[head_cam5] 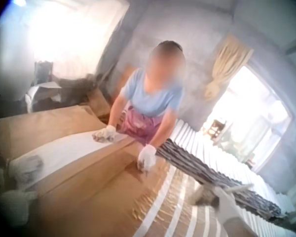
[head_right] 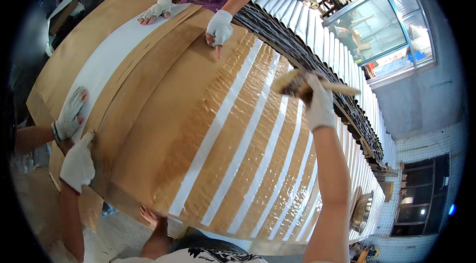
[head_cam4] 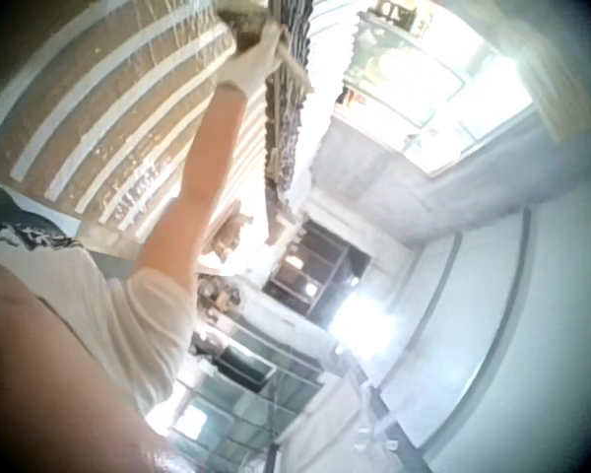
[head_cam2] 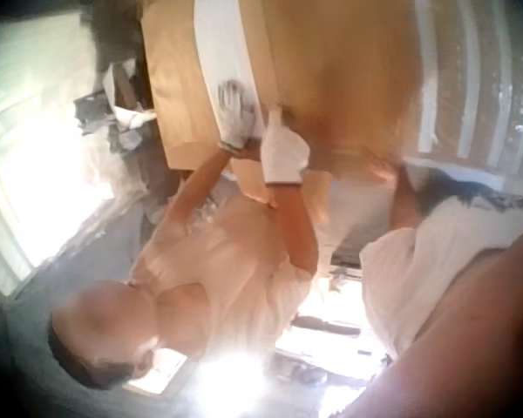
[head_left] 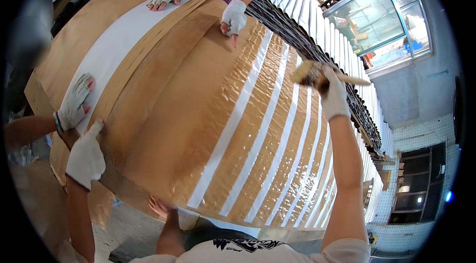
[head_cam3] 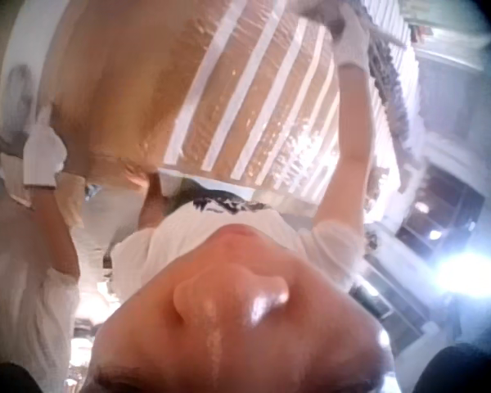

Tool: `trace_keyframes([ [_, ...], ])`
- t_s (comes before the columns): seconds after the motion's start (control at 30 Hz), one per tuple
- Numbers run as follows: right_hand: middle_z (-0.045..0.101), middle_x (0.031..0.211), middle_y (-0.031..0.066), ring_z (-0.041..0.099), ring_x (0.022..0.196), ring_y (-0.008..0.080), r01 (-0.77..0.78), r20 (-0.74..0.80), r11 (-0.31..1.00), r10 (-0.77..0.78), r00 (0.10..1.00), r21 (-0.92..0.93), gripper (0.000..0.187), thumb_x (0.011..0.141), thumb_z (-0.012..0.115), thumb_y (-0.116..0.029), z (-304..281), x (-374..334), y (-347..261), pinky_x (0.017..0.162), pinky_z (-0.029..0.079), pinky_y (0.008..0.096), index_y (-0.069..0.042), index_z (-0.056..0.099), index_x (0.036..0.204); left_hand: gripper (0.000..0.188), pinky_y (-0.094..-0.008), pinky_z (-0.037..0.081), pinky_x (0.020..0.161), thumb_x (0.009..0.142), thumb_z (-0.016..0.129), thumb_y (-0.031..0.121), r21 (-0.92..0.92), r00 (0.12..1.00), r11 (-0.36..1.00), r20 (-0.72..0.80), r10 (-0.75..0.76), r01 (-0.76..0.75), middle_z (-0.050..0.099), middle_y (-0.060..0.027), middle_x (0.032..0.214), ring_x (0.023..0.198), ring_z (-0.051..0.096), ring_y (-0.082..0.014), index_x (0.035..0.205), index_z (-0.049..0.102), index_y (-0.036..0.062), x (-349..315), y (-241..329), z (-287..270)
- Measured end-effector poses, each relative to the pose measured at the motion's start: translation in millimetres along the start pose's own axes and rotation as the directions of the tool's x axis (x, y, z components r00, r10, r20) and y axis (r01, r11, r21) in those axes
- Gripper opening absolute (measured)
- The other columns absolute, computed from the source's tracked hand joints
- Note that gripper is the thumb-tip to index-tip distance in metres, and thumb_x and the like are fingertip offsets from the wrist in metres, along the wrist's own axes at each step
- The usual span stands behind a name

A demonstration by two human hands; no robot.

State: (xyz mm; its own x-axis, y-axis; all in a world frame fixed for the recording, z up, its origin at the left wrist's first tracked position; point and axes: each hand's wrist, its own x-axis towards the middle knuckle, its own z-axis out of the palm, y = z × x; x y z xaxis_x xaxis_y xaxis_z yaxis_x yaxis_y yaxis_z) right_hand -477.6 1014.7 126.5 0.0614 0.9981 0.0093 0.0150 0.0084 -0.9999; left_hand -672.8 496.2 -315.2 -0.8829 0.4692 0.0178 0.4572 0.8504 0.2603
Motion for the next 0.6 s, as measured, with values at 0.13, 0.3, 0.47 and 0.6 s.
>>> trace_keyframes([
  [0.13, 0.064, 0.108, 0.0172, 0.072, 0.086, 0.0249, 0.066, 0.045, 0.994, -0.062, 0.997, -0.091, 0.040, 0.088, 0.073, -0.014, 67, 78, 30, 0.074, 0.067, 0.0343, 0.000, 0.051, 0.118, 0.047, -0.0465, 0.041, 0.104, 0.087, 0.063, 0.023, 0.021, 0.996, 0.998, 0.064, -0.059, 0.058, 0.060, -0.0174, 0.121, 0.113, 0.056, -0.0359, 0.127, 0.054, 0.0009, -20, -15, 23],
  [0.3, 0.065, 0.102, 0.0192, 0.072, 0.085, 0.0256, 0.106, -0.147, 0.917, -0.174, 0.974, -0.384, 0.043, 0.081, 0.078, -0.010, 144, 130, 58, 0.066, 0.068, 0.0362, 0.001, 0.050, 0.111, 0.047, -0.0486, 0.041, 0.105, 0.087, 0.063, 0.022, 0.020, 0.995, 0.998, 0.079, -0.055, 0.053, 0.059, -0.0177, 0.123, 0.115, 0.055, -0.0368, 0.129, 0.054, 0.0023, -17, 0, 11],
  [0.47, 0.068, 0.092, 0.0146, 0.071, 0.077, 0.0243, 0.186, -0.111, 0.794, -0.303, 0.947, -0.578, 0.046, 0.077, 0.081, -0.026, 160, 153, 88, 0.066, 0.062, 0.0342, 0.000, 0.057, 0.107, 0.047, -0.0506, 0.041, 0.105, 0.087, 0.063, 0.021, 0.022, 0.993, 1.000, 0.113, -0.015, 0.012, 0.058, -0.0181, 0.126, 0.117, 0.055, -0.0378, 0.131, 0.055, 0.0038, -6, 8, 5],
  [0.6, 0.068, 0.092, 0.0137, 0.069, 0.081, 0.0256, 0.218, -0.078, 0.726, -0.350, 0.933, -0.653, 0.047, 0.076, 0.080, -0.032, 151, 192, 113, 0.078, 0.056, 0.0354, -0.003, 0.058, 0.105, 0.047, -0.0523, 0.041, 0.106, 0.087, 0.062, 0.020, 0.019, 0.990, 0.999, 0.135, 0.033, -0.036, 0.057, -0.0184, 0.128, 0.118, 0.054, -0.0385, 0.132, 0.055, 0.0049, 0, 10, 4],
])
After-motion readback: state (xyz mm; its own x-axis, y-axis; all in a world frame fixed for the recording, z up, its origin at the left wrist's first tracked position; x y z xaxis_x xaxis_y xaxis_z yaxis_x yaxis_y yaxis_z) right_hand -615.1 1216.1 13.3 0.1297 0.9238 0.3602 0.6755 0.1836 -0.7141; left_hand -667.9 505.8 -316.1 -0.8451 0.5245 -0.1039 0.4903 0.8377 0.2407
